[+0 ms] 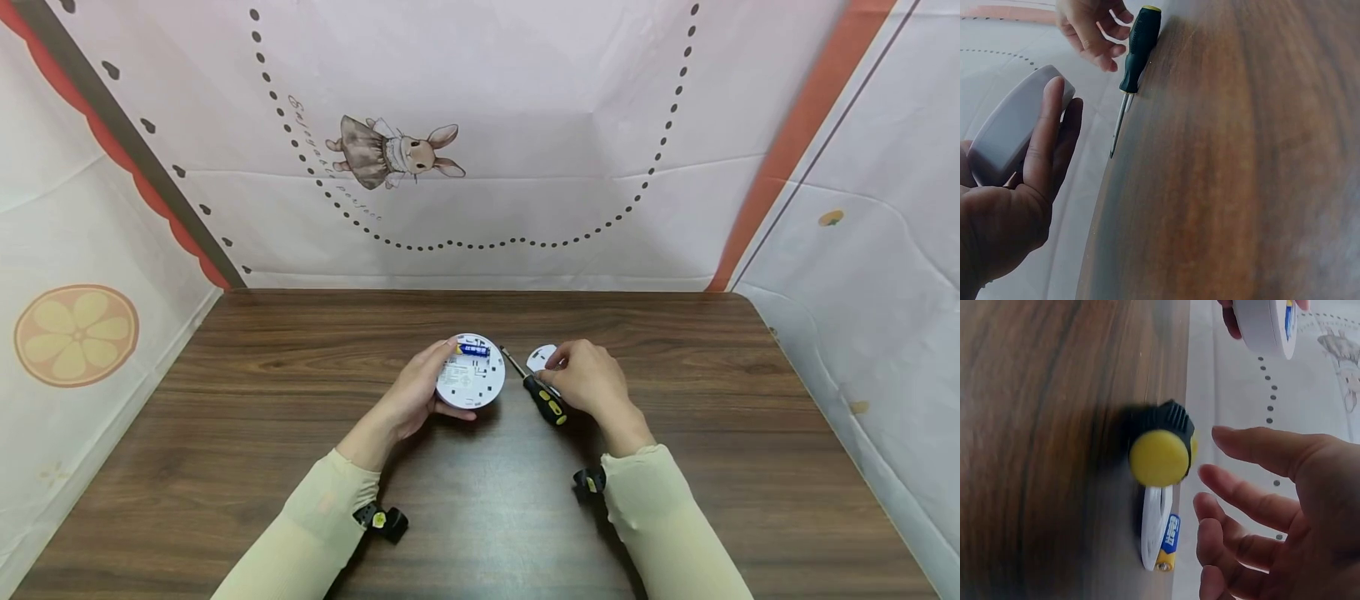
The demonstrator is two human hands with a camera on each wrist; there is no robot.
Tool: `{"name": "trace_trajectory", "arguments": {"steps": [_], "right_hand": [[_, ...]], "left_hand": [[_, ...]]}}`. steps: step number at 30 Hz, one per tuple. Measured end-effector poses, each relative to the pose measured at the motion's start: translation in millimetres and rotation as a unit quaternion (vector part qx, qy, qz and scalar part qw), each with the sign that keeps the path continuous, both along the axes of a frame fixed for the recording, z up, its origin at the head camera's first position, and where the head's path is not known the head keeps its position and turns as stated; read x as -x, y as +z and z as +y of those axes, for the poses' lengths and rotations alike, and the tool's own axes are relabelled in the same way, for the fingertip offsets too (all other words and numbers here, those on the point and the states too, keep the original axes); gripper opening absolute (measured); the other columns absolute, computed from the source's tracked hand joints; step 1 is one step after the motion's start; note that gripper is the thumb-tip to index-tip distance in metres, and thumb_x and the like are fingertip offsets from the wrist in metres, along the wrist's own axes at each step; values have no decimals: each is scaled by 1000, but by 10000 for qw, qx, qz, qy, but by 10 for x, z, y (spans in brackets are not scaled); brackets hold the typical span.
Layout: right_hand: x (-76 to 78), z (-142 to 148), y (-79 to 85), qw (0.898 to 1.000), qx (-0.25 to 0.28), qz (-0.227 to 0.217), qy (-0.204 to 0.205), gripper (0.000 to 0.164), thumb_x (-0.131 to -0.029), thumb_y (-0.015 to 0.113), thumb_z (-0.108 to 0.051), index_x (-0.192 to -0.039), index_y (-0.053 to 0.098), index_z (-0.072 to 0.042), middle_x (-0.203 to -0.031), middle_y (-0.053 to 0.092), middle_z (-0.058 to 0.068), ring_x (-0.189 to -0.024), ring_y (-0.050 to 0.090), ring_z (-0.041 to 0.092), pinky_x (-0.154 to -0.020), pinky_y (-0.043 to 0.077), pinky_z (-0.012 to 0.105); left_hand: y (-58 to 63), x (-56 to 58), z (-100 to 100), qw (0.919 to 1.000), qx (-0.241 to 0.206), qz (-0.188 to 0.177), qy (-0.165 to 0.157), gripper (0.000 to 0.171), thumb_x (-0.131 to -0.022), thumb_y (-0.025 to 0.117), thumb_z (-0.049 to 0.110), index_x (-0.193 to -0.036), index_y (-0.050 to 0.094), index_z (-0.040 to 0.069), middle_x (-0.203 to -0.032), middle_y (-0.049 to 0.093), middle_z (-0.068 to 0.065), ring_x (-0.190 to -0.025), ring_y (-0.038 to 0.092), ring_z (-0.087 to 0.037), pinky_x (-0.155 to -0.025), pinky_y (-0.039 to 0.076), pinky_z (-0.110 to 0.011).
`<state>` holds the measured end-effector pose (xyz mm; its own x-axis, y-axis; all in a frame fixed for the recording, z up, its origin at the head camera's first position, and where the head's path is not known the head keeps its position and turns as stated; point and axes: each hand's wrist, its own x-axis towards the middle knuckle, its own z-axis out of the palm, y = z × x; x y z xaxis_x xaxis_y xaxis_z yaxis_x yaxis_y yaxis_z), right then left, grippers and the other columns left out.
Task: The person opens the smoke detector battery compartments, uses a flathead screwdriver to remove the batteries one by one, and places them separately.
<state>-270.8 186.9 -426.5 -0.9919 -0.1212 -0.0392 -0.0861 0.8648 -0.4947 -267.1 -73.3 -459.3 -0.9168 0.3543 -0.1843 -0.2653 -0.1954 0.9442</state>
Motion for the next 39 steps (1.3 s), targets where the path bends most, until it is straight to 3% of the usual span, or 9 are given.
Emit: {"name": "trace_trajectory", "arguments": {"steps": [12,26,33,39], "right_hand": [[-26,-143,-63,9988,-269,-384,167,23,-86,81,-38,-93,76,-17,-85,72,0,-75,62,19,-60,46,30],[-41,-189,-91,9980,-481,-422,10,24,-84,83,-40,-91,74,-19,-89,71,2,-79,62,21,-60,47,33],[-54,-220,-99,9974,-552,-463,-52,25,-83,83,-41,-84,72,-19,-85,69,2,-76,61,23,-57,46,33],[-62,-235,-109,9975,-561,-424,-74,24,-84,82,-40,-81,70,-19,-81,67,1,-73,61,22,-55,45,32]], "left_hand": [[7,9,-3,9999,3,-93,50,60,-109,37,58,-143,49,10,-95,75,-9,-75,76,-24,-66,67,-58],[4,10,-10,10000,39,-76,10,62,-109,37,59,-144,48,9,-95,75,-9,-76,77,-24,-67,67,-59],[5,4,-12,10000,9,9,-41,53,-110,42,49,-140,49,7,-96,72,-9,-77,75,-23,-68,67,-58],[4,-4,-9,10000,28,18,-44,42,-105,60,23,-141,48,6,-102,69,-10,-78,75,-23,-69,67,-56]]}}
